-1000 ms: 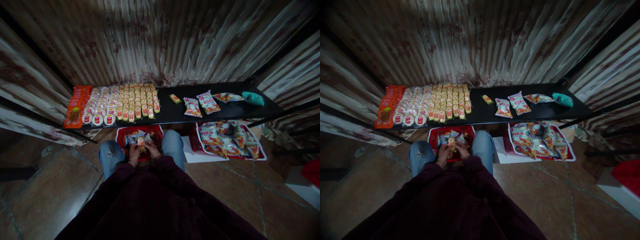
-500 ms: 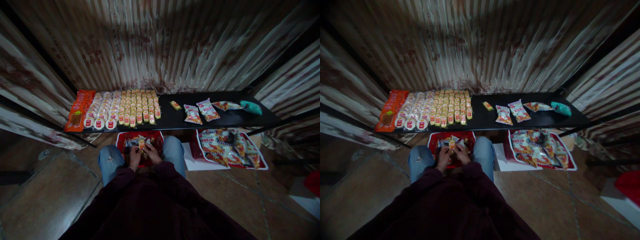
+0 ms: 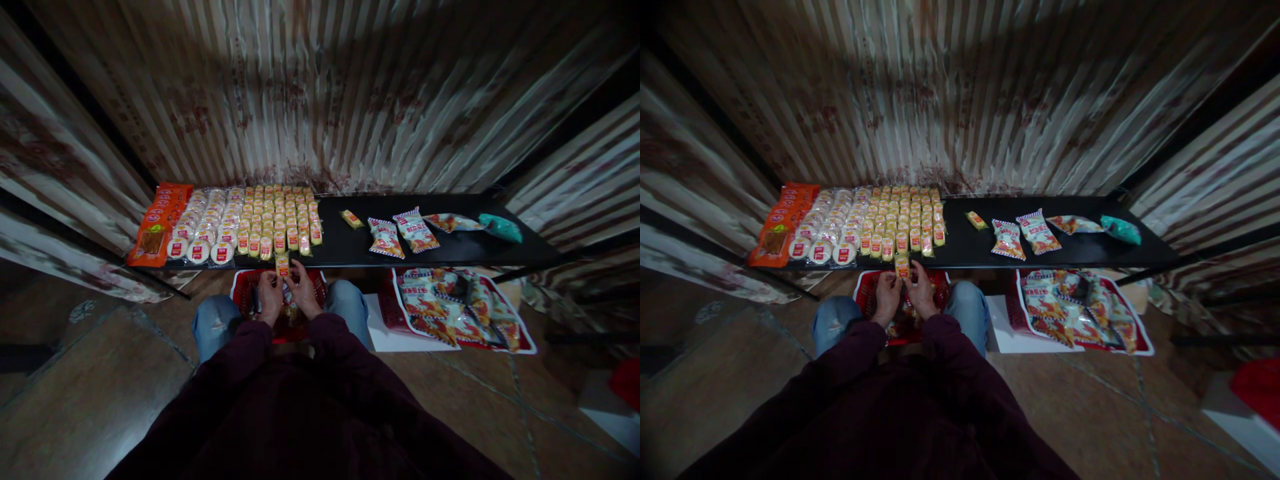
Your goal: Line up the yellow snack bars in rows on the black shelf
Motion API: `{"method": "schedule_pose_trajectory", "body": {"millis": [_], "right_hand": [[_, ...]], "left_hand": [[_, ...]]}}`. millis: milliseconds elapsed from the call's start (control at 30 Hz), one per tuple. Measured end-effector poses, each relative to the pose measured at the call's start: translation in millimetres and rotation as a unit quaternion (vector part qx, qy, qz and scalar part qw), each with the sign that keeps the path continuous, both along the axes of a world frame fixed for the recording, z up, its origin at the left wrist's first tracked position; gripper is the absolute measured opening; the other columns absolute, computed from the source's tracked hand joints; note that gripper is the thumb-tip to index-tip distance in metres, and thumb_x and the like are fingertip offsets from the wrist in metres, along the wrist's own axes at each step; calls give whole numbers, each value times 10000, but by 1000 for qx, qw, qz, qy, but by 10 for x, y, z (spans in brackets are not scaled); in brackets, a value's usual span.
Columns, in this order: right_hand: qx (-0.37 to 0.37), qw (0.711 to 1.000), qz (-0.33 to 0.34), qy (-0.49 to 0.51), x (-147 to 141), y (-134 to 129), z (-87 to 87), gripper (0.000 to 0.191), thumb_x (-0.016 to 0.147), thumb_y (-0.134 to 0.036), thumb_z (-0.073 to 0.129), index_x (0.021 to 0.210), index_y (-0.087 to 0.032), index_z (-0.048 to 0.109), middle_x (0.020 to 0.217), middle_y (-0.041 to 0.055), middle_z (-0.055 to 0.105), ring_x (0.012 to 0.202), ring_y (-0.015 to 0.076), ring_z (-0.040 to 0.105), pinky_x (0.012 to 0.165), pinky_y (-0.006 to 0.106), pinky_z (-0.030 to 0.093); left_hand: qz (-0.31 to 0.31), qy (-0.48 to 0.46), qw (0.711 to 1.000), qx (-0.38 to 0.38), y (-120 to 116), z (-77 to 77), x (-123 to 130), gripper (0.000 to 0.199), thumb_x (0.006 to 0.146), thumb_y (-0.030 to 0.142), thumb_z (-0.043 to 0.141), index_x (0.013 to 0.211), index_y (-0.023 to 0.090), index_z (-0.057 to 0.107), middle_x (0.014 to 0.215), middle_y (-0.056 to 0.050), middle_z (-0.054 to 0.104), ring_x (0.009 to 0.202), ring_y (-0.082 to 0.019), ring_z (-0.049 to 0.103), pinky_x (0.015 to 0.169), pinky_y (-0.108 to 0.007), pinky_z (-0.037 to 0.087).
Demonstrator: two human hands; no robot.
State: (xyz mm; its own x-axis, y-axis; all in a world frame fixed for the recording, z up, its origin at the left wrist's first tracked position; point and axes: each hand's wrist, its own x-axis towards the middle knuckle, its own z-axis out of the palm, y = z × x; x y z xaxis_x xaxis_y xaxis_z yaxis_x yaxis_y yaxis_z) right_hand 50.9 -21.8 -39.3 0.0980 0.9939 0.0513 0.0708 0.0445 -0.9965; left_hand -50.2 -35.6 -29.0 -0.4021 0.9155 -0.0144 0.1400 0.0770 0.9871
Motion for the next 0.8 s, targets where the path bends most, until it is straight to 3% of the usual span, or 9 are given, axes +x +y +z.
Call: {"method": "schedule_pose_trajectory", "body": {"millis": [267, 467, 633, 800], "right_hand": [[33, 997, -36, -59, -56, 295, 104, 474, 749, -206, 616, 1219, -239, 565, 1038, 51, 656, 962, 205, 603, 940, 355, 460], [63, 989, -42, -127, -100, 469, 61, 459, 771, -198, 580, 1229, -194, 557, 1079, 84, 657, 958, 213, 628, 912, 384, 495], [79, 978, -52, -183, -105, 542, 43, 449, 780, -189, 569, 1228, -200, 561, 1070, 84, 664, 946, 213, 631, 902, 387, 502], [89, 967, -48, -236, -95, 580, 7, 402, 803, -188, 545, 1204, -201, 580, 1075, 88, 654, 923, 204, 618, 886, 375, 501]], "left_hand": [[-3, 13, 999, 41, 187, 76, 61, 216, 760, 90, 580, 953, 186, 579, 1009, -85, 632, 961, -190, 600, 935, -337, 451], [1, 129, 991, 20, 281, 77, 40, 315, 777, 54, 492, 1065, 151, 575, 1128, -116, 606, 1012, -183, 599, 918, -347, 484], [-9, 174, 984, 28, 321, 58, 36, 333, 781, 41, 457, 1070, 143, 584, 1103, -118, 585, 941, -173, 621, 892, -346, 508], [-26, 213, 976, 42, 313, 36, 45, 355, 778, 39, 456, 1087, 132, 604, 1127, -131, 556, 1000, -195, 596, 955, -372, 491]]}}
